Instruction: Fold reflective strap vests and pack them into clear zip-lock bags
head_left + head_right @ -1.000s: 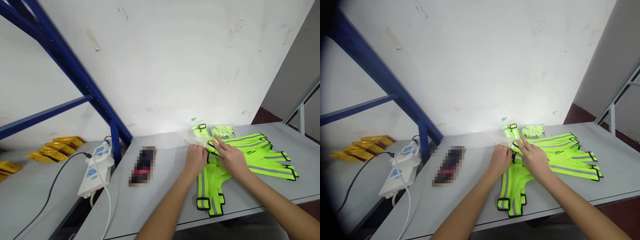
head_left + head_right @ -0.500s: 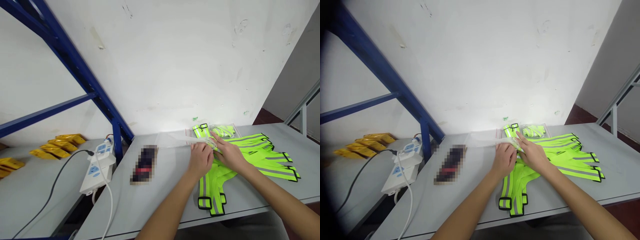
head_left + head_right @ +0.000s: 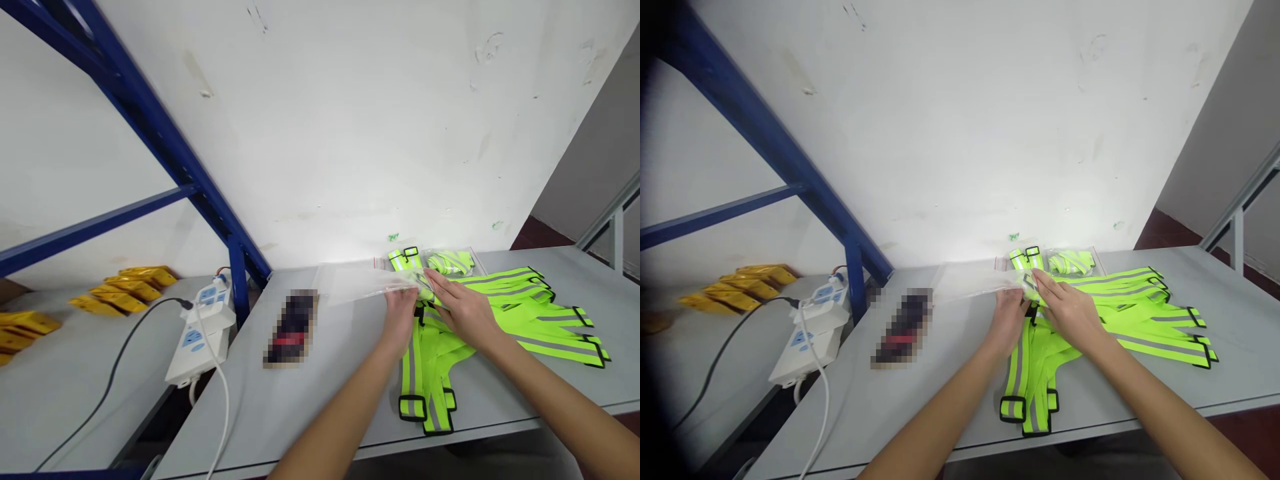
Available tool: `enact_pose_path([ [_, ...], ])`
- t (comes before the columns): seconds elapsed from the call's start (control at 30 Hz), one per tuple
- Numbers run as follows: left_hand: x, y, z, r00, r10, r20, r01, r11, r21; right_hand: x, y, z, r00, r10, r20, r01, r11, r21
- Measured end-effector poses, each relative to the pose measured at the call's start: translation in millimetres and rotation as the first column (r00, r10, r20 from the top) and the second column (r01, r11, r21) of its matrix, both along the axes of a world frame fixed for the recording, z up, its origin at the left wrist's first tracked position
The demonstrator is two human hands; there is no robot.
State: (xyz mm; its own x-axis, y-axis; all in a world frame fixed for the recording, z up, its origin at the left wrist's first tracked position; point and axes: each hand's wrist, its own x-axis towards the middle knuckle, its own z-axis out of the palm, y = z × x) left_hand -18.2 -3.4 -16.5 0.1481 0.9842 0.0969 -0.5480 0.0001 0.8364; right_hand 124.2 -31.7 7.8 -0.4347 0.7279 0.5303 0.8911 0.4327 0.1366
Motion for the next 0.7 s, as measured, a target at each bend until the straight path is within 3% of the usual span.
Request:
enact_pose_path([
  [0.07, -3.0, -0.4, 4.7, 0.988, -0.115, 0.102, 0.117, 0.993, -0.011, -4.8, -0.8, 2.1, 0.997, -0.014, 0.071, 0.012, 1.0, 0.029],
  [0.2, -10.5, -1.8, 7.5, 0.972, -0.213, 0.099, 0.212, 0.977, 0.024, -15.6, -2.9, 3.1, 0.983, -0.084, 0.164, 0.073, 0.994, 0.077],
  [0.3, -14.0, 0.2, 5.9, 0.966, -0.228, 0.123, 0.231, 0.973, -0.009, -21.7, -4.1, 2.3, 0.973, -0.12, 0.196, 0.107, 0.991, 0.076],
  [0.5, -16.8, 5.0, 4.6, 0.947, -0.234, 0.221, 0.281, 0.937, -0.21, -22.5, -8.8, 0.9, 0.983, -0.068, 0.171, 0.048, 0.992, 0.12],
  [0.7, -10.2, -0.6, 6.2, 0.932, -0.28, 0.23, 0.334, 0.911, -0.243, -27.5, -9.6, 3.9, 0.975, -0.173, 0.14, 0.154, 0.979, 0.136],
])
